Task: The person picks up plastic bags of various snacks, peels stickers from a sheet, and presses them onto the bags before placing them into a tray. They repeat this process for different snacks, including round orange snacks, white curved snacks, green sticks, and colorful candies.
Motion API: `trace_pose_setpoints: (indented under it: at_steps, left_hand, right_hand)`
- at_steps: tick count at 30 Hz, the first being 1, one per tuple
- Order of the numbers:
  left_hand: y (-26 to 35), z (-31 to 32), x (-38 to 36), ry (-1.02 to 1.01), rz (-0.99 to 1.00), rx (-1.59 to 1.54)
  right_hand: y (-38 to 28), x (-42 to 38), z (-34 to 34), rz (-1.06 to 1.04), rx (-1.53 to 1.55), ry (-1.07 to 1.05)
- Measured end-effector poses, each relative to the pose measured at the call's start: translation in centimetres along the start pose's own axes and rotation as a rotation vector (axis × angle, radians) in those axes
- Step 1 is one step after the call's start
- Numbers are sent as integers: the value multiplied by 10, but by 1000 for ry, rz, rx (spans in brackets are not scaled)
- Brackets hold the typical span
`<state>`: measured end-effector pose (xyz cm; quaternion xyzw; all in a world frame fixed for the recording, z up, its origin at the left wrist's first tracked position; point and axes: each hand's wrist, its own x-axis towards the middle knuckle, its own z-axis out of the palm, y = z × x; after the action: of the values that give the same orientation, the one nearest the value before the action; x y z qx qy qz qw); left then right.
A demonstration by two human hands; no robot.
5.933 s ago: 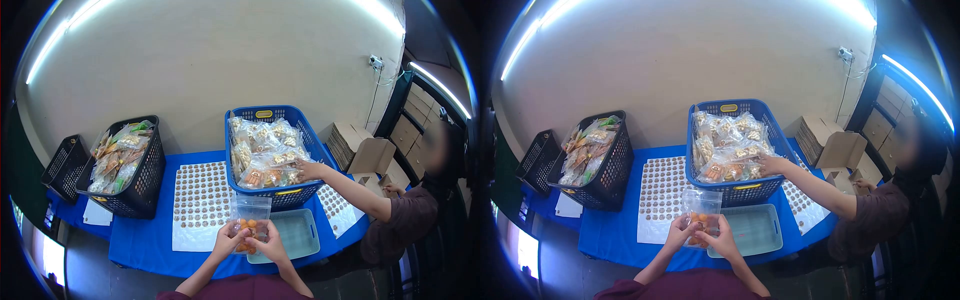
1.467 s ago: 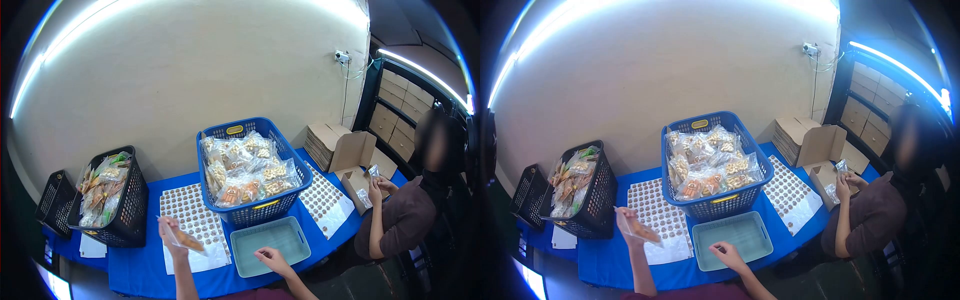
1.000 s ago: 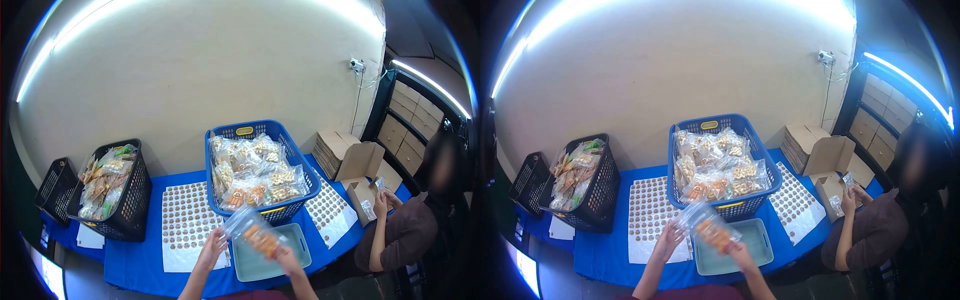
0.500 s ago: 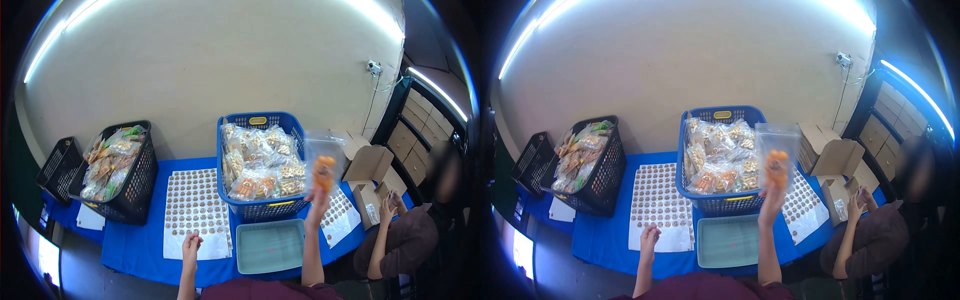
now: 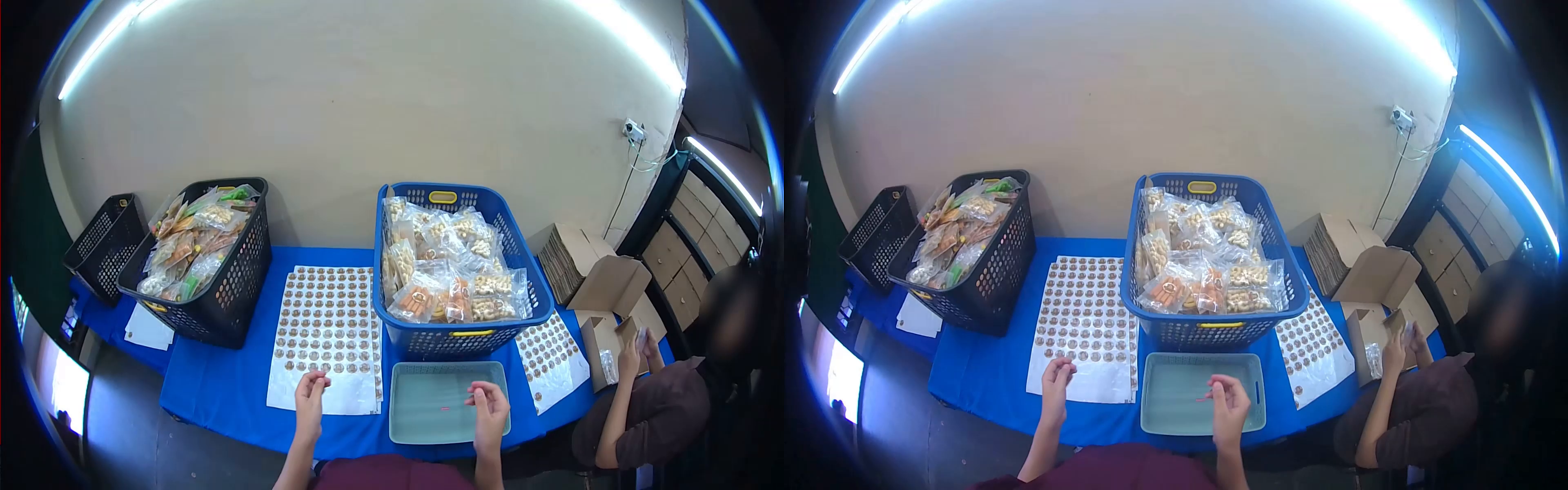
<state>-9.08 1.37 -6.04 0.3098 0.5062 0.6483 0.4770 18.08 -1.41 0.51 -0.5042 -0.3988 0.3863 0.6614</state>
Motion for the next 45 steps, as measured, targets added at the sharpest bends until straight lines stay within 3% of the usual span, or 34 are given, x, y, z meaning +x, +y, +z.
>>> trace_pose_setpoints:
  at_steps: [2, 5, 11, 16, 21, 25, 31, 33, 35, 38, 41, 44, 45]
  left_hand:
    - [16, 27, -18, 4, -31, -140]
    - [59, 71, -51, -188, 57, -261]
    - [84, 65, -79, -407, 351, -419]
    - [88, 11, -61, -332, 197, -185]
    - [106, -51, -20, -148, 269, -44]
    - [119, -112, 34, 15, 444, 135]
    - [159, -196, 144, 77, 676, 306]
    - [182, -220, 188, 123, 741, 592]
    - [187, -253, 257, 35, 643, 663]
    - [193, -283, 341, -142, 625, 1105]
    - [156, -335, 464, -194, 433, 1499]
    - [166, -328, 448, -159, 202, 1776]
    - [164, -326, 442, -117, 240, 1758]
  right_hand:
    - [-9, -21, 16, 2, 45, 95]
    - [-24, -38, 49, -99, 213, 67]
    - [-40, -52, 102, -199, 294, 23]
    - [-16, -74, 143, 4, 296, -11]
    - [-12, -85, 176, 18, 230, -9]
    - [-3, -91, 181, -46, 128, 73]
    - [13, -115, 176, -25, -37, 126]
    - [19, -127, 176, -11, -35, 147]
    - [26, -139, 179, 5, -20, 157]
    - [36, -155, 186, 76, 50, 202]
    - [48, -168, 193, 112, 98, 240]
    - [54, -177, 199, 141, 80, 257]
    - [56, -178, 201, 145, 73, 250]
